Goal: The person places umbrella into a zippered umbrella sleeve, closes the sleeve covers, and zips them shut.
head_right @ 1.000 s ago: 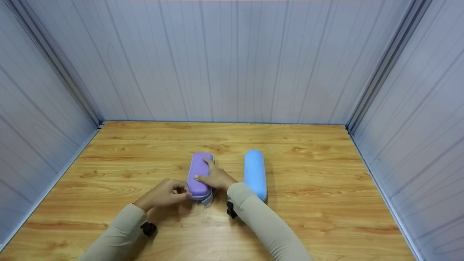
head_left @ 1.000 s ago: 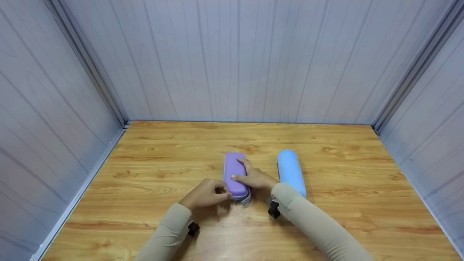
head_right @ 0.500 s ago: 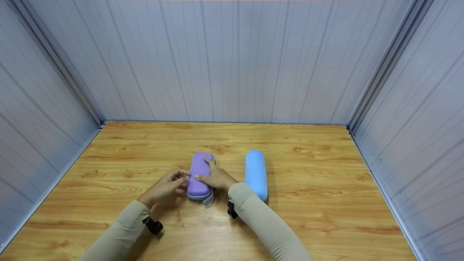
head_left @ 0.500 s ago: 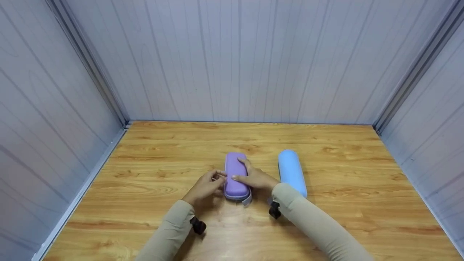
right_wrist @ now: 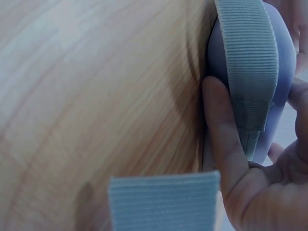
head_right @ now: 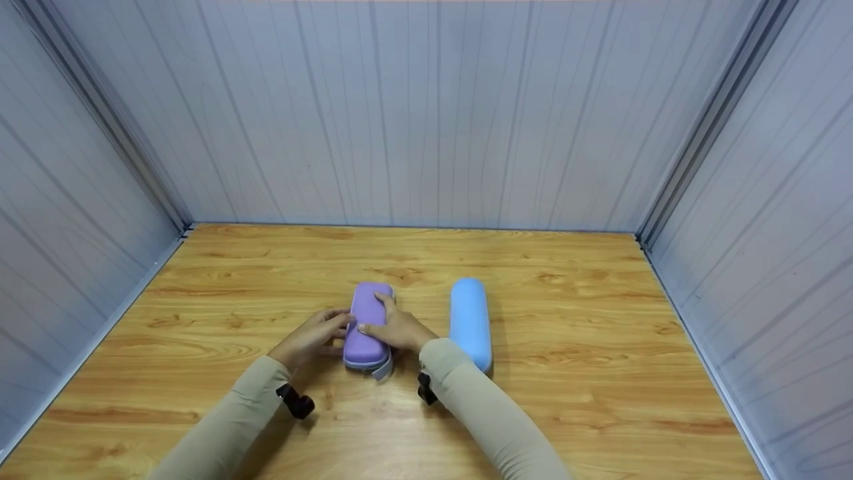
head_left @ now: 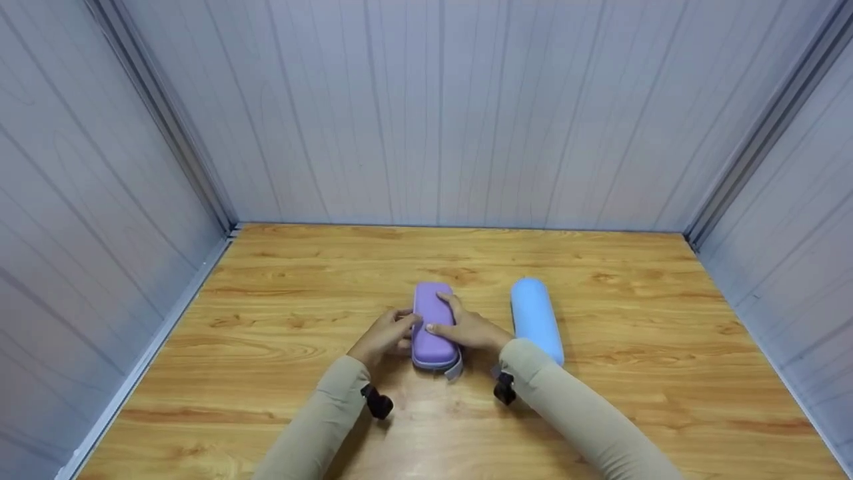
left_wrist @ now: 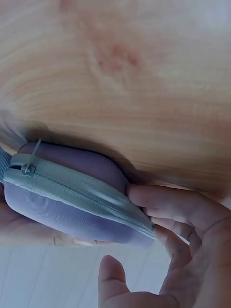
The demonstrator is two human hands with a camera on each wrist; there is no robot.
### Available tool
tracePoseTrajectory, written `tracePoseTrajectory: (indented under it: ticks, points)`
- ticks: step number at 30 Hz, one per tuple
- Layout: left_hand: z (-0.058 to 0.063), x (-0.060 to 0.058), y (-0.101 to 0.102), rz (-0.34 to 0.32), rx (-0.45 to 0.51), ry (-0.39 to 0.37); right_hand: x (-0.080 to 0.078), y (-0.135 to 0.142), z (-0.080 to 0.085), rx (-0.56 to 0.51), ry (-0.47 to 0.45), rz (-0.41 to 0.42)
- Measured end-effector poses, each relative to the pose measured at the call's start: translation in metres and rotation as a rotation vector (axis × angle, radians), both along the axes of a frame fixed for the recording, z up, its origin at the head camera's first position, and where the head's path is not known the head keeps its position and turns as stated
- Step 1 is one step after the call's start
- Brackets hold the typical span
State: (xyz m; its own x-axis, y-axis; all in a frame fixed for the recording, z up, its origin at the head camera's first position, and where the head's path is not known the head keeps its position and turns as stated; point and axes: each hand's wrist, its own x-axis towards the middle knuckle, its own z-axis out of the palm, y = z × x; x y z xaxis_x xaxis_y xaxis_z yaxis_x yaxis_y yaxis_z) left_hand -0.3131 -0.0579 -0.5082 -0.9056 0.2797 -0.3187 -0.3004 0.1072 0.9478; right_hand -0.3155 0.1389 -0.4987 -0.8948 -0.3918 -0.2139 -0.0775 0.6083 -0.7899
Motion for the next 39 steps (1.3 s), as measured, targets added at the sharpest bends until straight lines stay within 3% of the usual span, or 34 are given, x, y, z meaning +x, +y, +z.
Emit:
tracePoseTrajectory:
  ticks: [8,20,29,39]
  points:
    - [0.010,-0.005,0.002,-0.086,-0.081,0.006,0.000,-0.001,-0.001,-0.008,-0.002,-0.001]
    - [0.004,-0.016,0.001,-0.062,-0.157,-0.047,0.001,-0.001,0.000,0.007,0.007,0.006]
    - [0.000,-0.015,0.002,-0.062,-0.117,-0.010,0.003,-0.001,-0.004,0.009,0.042,-0.025]
    - [0.003,-0.013,0.001,-0.048,-0.098,-0.034,0.011,0.003,-0.003,-0.004,0.031,0.029]
